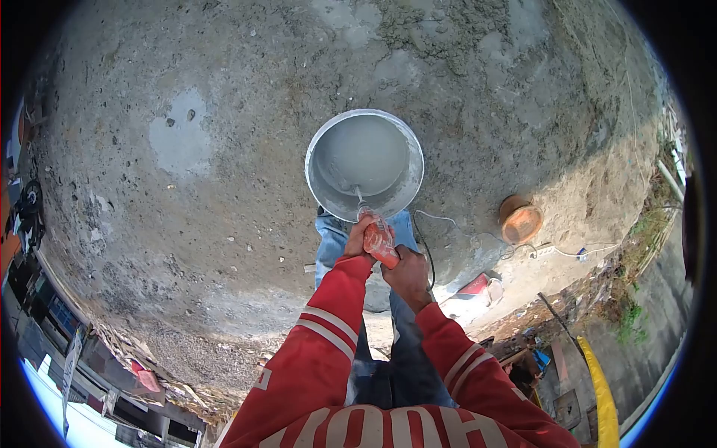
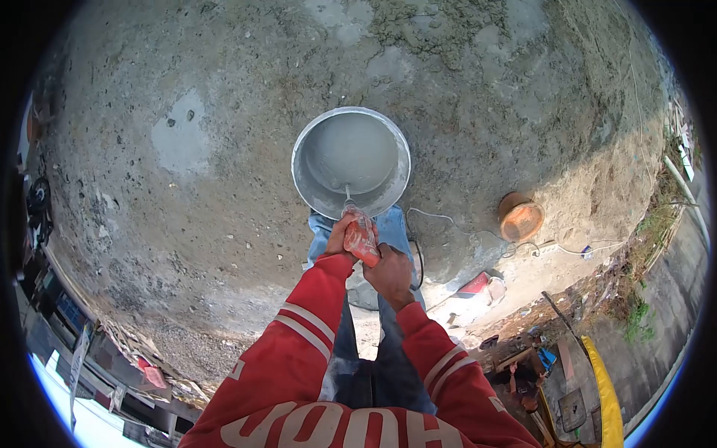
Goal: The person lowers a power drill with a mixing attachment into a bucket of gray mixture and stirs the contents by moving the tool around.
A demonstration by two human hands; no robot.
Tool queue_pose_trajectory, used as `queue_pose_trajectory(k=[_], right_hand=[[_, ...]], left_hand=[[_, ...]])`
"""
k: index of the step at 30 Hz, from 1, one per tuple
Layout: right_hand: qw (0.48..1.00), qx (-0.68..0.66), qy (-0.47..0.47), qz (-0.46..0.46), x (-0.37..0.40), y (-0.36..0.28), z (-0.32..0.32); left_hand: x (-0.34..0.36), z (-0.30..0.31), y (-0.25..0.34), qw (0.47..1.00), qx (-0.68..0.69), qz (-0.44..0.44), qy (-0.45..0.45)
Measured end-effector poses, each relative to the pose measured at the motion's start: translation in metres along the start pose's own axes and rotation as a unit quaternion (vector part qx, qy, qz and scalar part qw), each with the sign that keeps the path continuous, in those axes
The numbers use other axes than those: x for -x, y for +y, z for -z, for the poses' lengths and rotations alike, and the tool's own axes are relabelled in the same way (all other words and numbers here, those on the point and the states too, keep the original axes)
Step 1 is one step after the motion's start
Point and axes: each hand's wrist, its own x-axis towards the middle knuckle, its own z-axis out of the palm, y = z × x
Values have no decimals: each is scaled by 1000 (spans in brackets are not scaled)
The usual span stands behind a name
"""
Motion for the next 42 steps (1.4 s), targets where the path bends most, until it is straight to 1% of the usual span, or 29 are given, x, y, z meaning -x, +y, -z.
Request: queue_pose_trajectory(k=[2, 4, 8, 10, 14, 17, 19, 23, 25, 30, 32, 34, 35, 37, 38, 40, 42], right_hand=[[1000, -1, 3, 3, -1, 1, 1], [1000, -2, 6, 8, -1, 3, 1], [1000, 0, 12, 3, 5, 4, -2], [1000, 4, 19, 1, 5, 7, -2], [1000, -1, 19, 18, 1, 11, 1], [1000, 6, 7, 25, 1, 12, -2], [1000, 12, -1, 27, 0, 6, -4], [999, 18, 11, 36, -2, -5, -12], [999, 18, 19, 37, -4, -8, -14], [1000, 16, 24, 3, -8, -12, -14], [999, 17, 31, 10, -12, -14, -13], [999, 17, 36, 16, -14, -17, -12], [999, 18, 38, 3, -14, -19, -12], [999, 22, 41, -11, -11, -15, -13], [999, 13, 39, -13, -12, -12, -11], [999, 4, 42, -11, -17, -10, -9], [999, 19, 46, -2, -20, -9, -5]], left_hand=[[3, -6, -1, 1000, 5, 1, 17], [2, -3, -1, 1000, -28, -14, 1], [3, -3, -2, 999, -29, -7, -18], [2, -6, -6, 1000, -11, 4, 15], [-2, -5, -10, 1000, 6, 6, 8], [2, -4, -7, 1000, 11, -8, 17], [3, -1, 2, 1000, -12, -3, -5], [12, -8, 16, 999, -33, -8, 1], [12, -10, 21, 999, -36, -4, -21], [9, -17, 27, 999, -19, 13, -33], [7, -20, 30, 999, -3, 23, -43], [4, -21, 34, 997, -41, 32, -53], [2, -22, 34, 997, -40, 32, -52], [-6, -24, 27, 998, -61, 21, -27], [-7, -24, 25, 998, -61, 21, -29], [-11, -28, 24, 992, -101, 13, -76], [-17, -32, 26, 993, -89, 21, -71]])
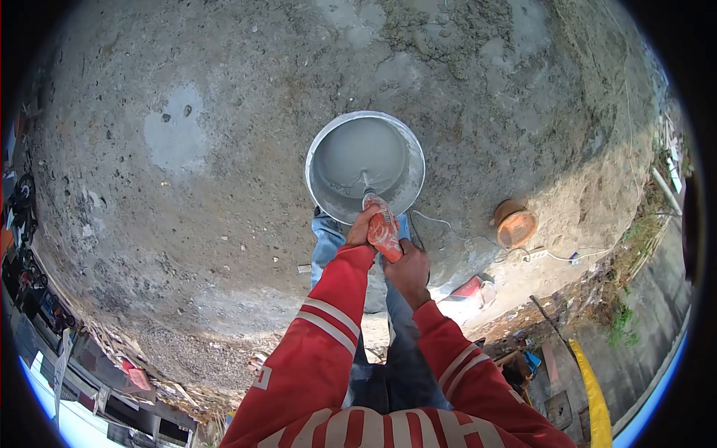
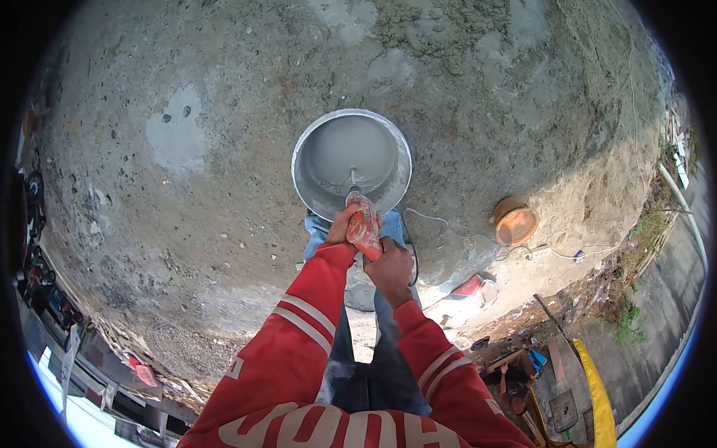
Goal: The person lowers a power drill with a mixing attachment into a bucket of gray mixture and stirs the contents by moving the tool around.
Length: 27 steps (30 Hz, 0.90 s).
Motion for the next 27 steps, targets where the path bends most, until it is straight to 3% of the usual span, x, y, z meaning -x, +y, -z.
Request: queue_pose_trajectory(k=[4, 27], right_hand=[[1000, -4, 15, 6, -7, -1, 5], [999, -19, -22, -14, -19, -9, 30]], left_hand=[[-3, -10, 1, 999, 30, -2, 44], [-5, -19, 3, 1000, 18, -3, 5]])
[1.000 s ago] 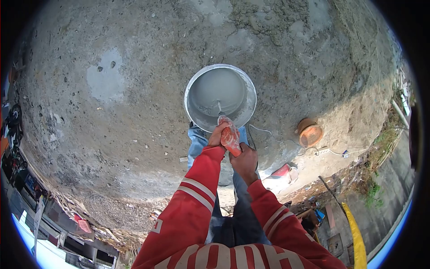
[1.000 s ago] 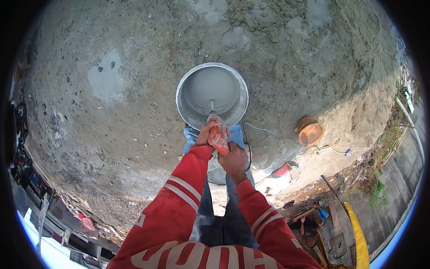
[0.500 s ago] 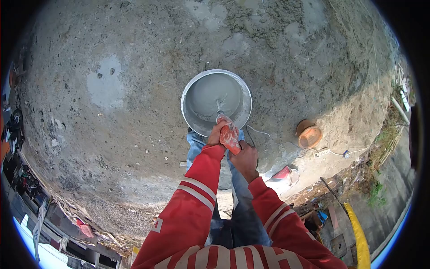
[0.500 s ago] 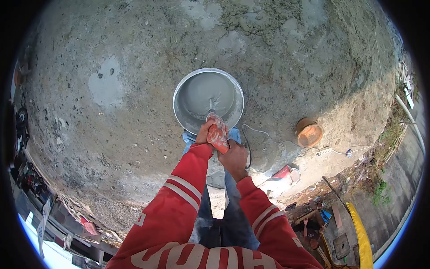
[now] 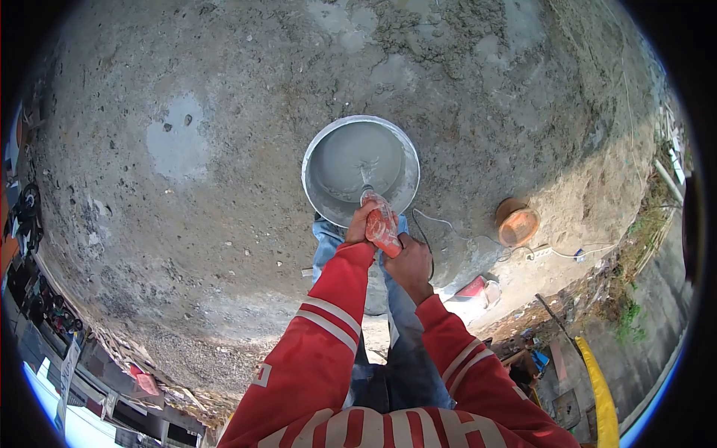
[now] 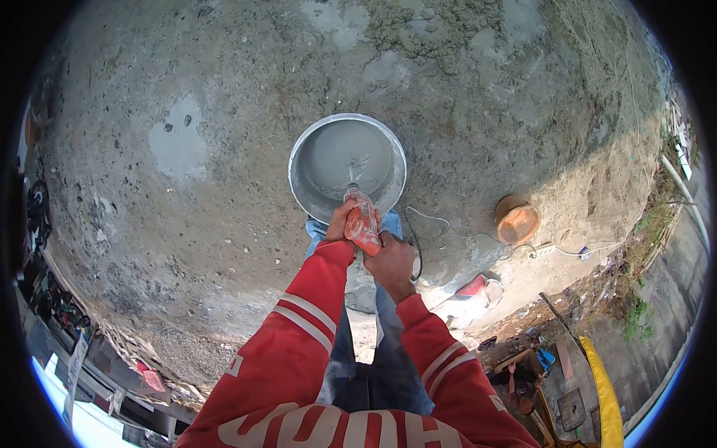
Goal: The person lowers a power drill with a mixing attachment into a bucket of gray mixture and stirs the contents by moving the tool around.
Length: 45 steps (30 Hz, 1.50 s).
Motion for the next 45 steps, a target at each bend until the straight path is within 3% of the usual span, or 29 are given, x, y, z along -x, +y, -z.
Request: queue_pose_trajectory(k=[11, 16, 28, 45], right_hand=[[1000, 0, 7, 5, 3, 5, -7], [1000, 1, 11, 3, 5, 3, -8], [1000, 6, 1, -10, 4, -7, -7], [998, -8, 28, 53, 2, -10, -13]], left_hand=[[-1, 4, -4, 1000, 10, -9, 14], [-4, 11, -9, 997, 76, -5, 12], [5, 4, 1, 1000, 29, 0, 12], [19, -1, 13, 999, 26, -4, 22]])
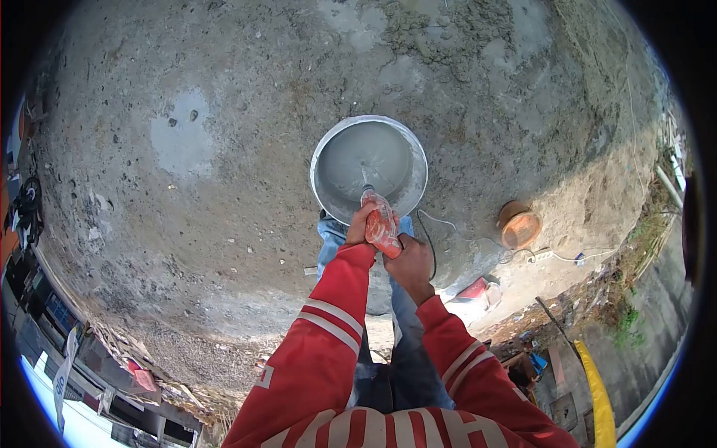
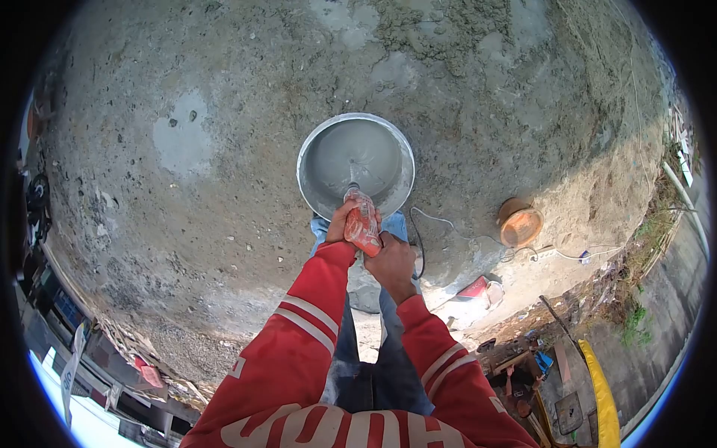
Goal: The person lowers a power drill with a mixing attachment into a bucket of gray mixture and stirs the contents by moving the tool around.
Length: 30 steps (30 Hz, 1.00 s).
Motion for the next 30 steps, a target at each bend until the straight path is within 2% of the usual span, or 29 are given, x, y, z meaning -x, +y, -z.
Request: queue_pose_trajectory(k=[17, 19, 30], right_hand=[[1000, 6, -13, 15, 1, 2, -11], [1000, 11, -8, 24, 3, 2, -13], [999, 10, -10, 42, 7, -1, -18]], left_hand=[[7, 12, 2, 999, 35, -11, 19], [9, 15, 3, 997, 74, -6, 10], [14, 22, 4, 998, 70, -1, 9]])
